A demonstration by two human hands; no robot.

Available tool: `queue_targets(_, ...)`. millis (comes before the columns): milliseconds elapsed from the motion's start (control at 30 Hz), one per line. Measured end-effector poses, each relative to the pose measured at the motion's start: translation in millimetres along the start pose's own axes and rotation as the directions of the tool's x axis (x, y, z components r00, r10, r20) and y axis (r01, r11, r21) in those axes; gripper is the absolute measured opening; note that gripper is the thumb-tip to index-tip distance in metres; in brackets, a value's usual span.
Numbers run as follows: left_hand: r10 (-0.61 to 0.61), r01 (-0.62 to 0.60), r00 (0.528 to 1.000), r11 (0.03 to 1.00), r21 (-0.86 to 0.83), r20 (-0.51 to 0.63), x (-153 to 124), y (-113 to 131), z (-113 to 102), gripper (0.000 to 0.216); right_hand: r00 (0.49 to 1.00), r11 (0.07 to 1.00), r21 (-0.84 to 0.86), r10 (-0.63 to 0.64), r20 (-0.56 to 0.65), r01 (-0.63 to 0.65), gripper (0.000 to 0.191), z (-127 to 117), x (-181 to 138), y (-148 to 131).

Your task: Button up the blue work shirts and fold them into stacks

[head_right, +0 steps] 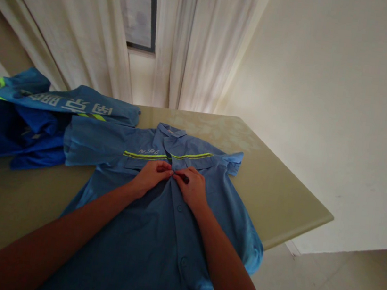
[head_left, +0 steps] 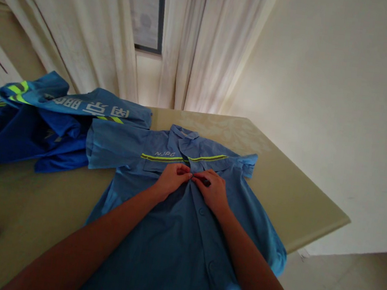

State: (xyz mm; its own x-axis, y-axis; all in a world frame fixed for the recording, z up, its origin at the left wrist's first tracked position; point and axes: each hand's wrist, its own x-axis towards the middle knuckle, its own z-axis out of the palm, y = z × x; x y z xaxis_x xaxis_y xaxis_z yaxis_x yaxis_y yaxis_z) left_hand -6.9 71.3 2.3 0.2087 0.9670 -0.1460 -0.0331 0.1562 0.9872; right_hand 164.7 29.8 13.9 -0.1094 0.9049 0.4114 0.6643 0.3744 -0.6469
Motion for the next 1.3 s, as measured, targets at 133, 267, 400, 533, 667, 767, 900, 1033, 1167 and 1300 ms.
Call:
queue_targets(133,-0.033,0.033,0.999,0.998,-0.044,-0.01,3,0,1,0.017,0.997,0.995,-0.069,-0.076,-0.014,0.075,0.015,-2,-3,-1)
queue_targets(267,-0.051,0.05,0.999,0.997,-0.063,-0.011,4,1,2,0.017,0.974,0.955,-0.19,-0.219,0.065,0.227,0.024,-3,-4,1)
queue_targets(400,-0.003,0.01,0.998,0.994,-0.112,0.066,2,3,-1,0.027,0.969,0.941,-0.236,-0.247,0.013,0.243,0.024,-2,-5,1)
queue_targets(533,-0.047,0.051,0.996,0.998,-0.043,0.079,5,7,0,0.03,0.95,0.893,-0.327,-0.306,0.06,0.309,0.026,-2,-5,2)
queue_targets(667,-0.16,0.155,0.985,0.985,0.074,0.069,17,12,3,0.022,0.915,0.829,-0.387,-0.356,0.19,0.403,0.029,-4,-6,6)
queue_targets(767,-0.191,0.181,0.976,0.978,0.099,0.107,22,16,4,0.022,0.91,0.821,-0.393,-0.367,0.194,0.415,0.029,-3,-7,6)
queue_targets(900,-0.164,0.157,0.981,0.985,0.076,0.101,19,19,4,0.022,0.953,0.874,-0.384,-0.296,0.065,0.298,0.024,1,-7,4)
queue_targets(1033,-0.164,0.162,0.979,0.986,0.034,0.117,14,22,4,0.035,0.96,0.878,-0.395,-0.278,0.038,0.27,0.023,2,-7,4)
queue_targets(1167,-0.21,0.206,0.96,0.978,0.041,0.182,13,25,2,0.048,0.944,0.83,-0.455,-0.317,0.089,0.322,0.028,0,-8,6)
queue_targets(1300,-0.219,0.205,0.964,0.974,0.101,0.15,18,25,2,0.046,0.906,0.779,-0.466,-0.393,0.158,0.419,0.031,-3,-7,5)
